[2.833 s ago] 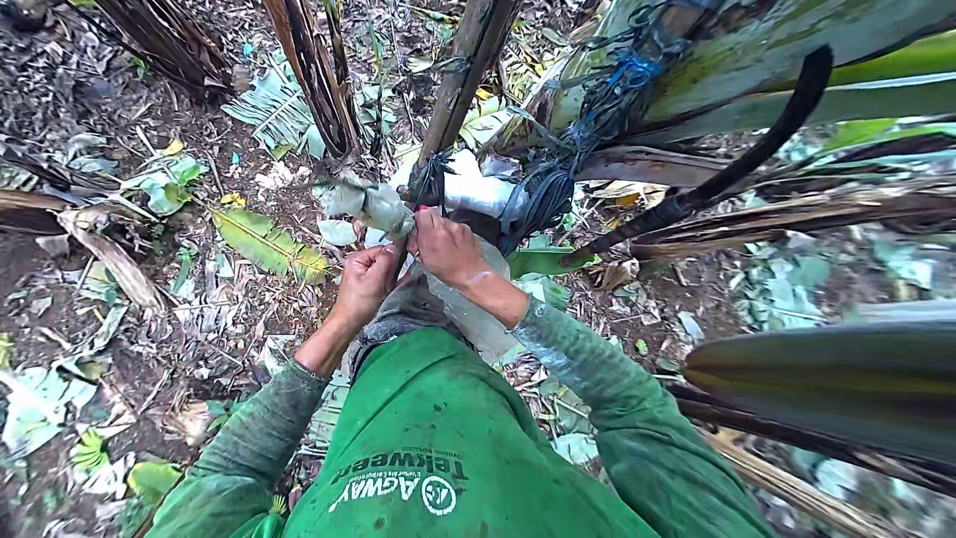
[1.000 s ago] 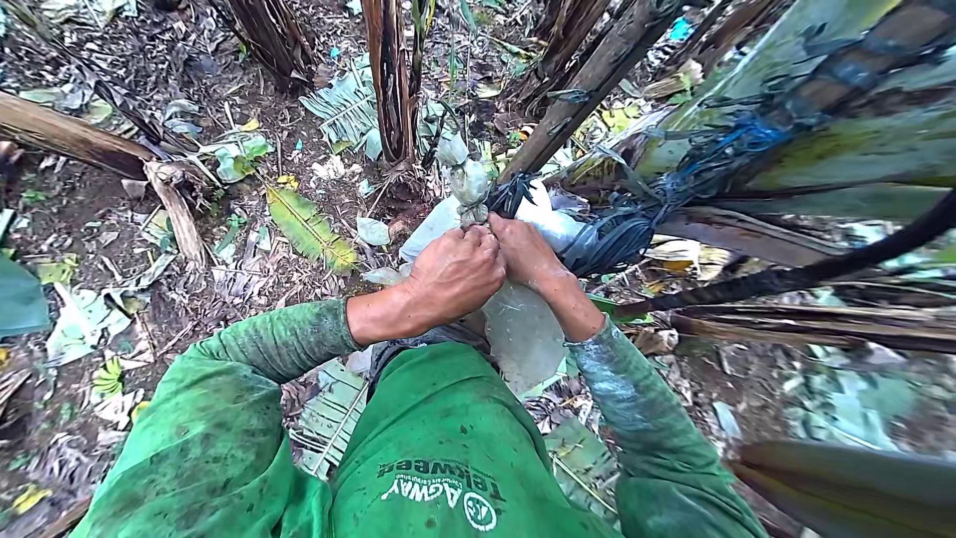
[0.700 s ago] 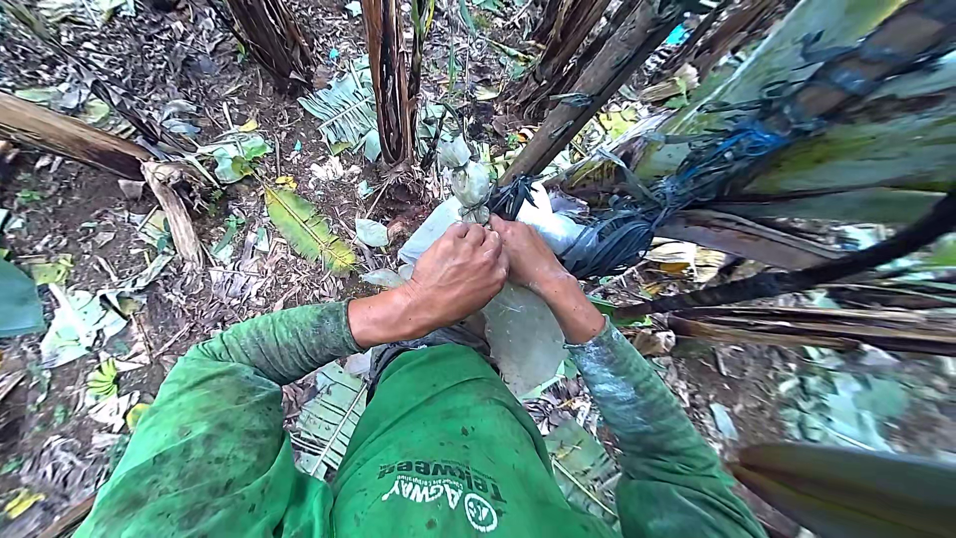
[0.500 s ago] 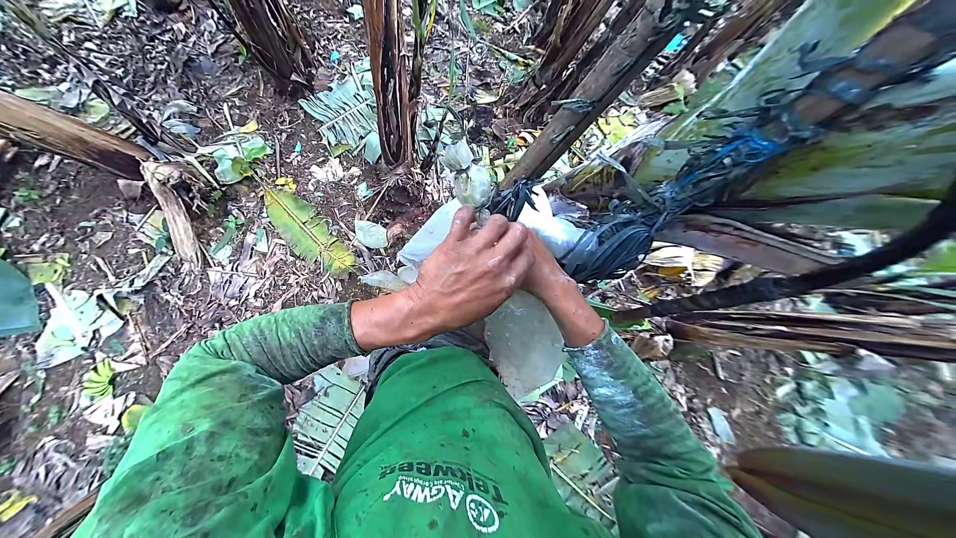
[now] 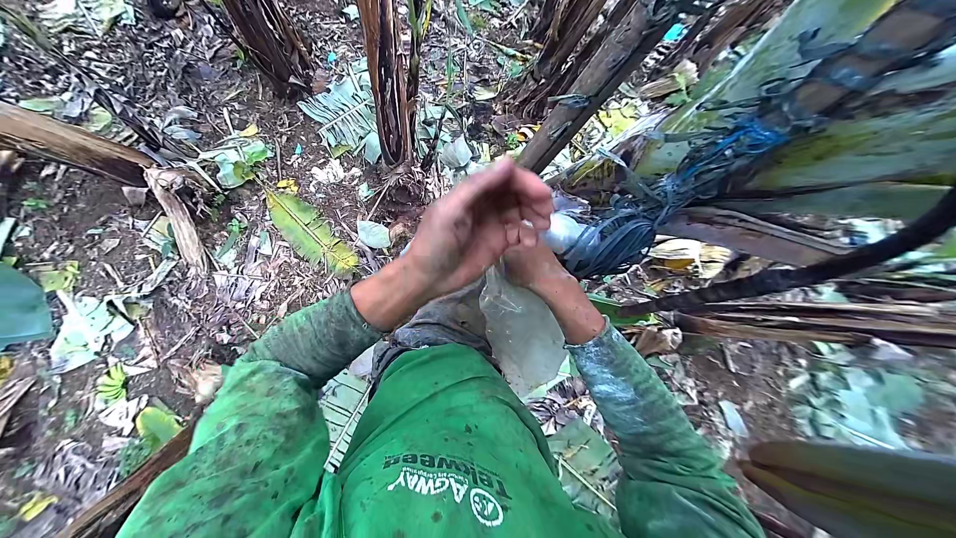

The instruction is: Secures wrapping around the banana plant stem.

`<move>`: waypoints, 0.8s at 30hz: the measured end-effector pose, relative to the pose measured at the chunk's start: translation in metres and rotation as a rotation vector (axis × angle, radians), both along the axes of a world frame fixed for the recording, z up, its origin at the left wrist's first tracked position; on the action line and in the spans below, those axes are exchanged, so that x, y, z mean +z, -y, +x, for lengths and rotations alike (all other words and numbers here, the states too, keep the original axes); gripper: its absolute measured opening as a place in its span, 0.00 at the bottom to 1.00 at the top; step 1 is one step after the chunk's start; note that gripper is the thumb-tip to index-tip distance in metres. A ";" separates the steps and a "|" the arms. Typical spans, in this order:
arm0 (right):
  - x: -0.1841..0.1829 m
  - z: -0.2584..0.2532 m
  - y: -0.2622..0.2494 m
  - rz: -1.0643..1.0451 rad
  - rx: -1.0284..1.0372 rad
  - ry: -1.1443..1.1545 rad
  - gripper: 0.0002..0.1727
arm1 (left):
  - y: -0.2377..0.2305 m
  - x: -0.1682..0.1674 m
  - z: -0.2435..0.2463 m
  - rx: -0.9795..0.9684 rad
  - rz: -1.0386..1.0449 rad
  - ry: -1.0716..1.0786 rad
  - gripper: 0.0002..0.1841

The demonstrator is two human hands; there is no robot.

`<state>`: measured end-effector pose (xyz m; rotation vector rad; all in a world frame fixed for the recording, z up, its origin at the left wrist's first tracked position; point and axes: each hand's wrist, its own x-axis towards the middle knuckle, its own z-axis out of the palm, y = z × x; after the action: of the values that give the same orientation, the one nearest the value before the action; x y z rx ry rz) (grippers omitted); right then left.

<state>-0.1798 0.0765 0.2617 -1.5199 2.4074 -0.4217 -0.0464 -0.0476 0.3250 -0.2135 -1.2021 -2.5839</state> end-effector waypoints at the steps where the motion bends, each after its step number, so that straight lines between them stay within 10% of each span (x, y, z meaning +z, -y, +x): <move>1: -0.006 -0.002 0.003 0.010 0.009 -0.034 0.09 | 0.007 0.003 -0.005 -0.005 0.197 0.009 0.29; 6: -0.012 -0.007 0.009 0.014 -0.016 -0.026 0.12 | 0.024 0.006 -0.021 0.079 0.597 -0.048 0.31; 24: -0.014 0.000 0.009 0.025 -0.075 -0.065 0.25 | 0.118 -0.007 -0.016 0.653 0.858 -0.314 0.31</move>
<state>-0.1798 0.0673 0.2480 -1.4588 2.5158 -0.3610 -0.0621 -0.1659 0.3178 -0.0231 0.0240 -2.1197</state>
